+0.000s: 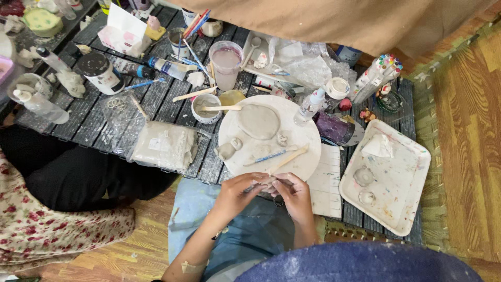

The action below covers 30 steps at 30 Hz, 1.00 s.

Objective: The person shapes a small clay figurine by hand, using a wooden tool to smooth and refine details. They roll and pinch small clay pieces, attach them to the main body, and use a brush to apply water for smoothing.

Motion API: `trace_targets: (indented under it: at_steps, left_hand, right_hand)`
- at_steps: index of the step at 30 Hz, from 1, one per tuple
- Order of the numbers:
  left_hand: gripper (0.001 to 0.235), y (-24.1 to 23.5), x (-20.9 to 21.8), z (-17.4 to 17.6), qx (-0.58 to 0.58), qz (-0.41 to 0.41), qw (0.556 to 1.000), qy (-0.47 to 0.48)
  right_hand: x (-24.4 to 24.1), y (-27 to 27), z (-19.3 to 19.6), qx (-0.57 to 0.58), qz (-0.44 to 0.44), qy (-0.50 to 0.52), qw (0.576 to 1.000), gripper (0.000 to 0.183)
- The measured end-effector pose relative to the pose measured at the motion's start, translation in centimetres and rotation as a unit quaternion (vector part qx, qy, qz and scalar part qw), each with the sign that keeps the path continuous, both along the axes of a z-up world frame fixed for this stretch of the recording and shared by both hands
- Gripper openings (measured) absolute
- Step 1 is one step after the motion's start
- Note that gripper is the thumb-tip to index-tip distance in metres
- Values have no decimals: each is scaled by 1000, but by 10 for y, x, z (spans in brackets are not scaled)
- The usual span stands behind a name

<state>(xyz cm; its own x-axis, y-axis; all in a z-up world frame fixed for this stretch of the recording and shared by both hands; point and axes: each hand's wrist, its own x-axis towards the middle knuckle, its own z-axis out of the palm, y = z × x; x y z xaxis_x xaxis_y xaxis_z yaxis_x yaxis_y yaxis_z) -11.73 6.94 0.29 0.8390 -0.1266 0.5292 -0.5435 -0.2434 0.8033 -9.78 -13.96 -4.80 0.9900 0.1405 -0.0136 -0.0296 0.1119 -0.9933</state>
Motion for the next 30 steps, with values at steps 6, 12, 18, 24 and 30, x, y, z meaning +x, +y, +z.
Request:
trace_targets:
  at_steps: [6, 12, 18, 24, 30]
  left_hand:
    - [28, 5, -1, 5, 15, -8, 999, -50]
    - [29, 4, -11, 9, 30, 24, 998, -51]
    - [27, 3, -14, 12, 49, 46, 994, -80]
    - [25, 4, -13, 17, -49, 29, 997, 53]
    - [23, 4, -10, 14, -35, 39, 999, 8]
  right_hand:
    - [-3, -2, -7, 44, 50, -24, 998, 28]
    - [-3, 5, -17, 47, 17, -81, 995, 15]
    - [-8, 11, -14, -7, -20, -75, 997, 16]
    - [-10, 8, -13, 9, -7, -116, 993, 17]
    - [-11, 13, 1, -126, -87, -242, 958, 12]
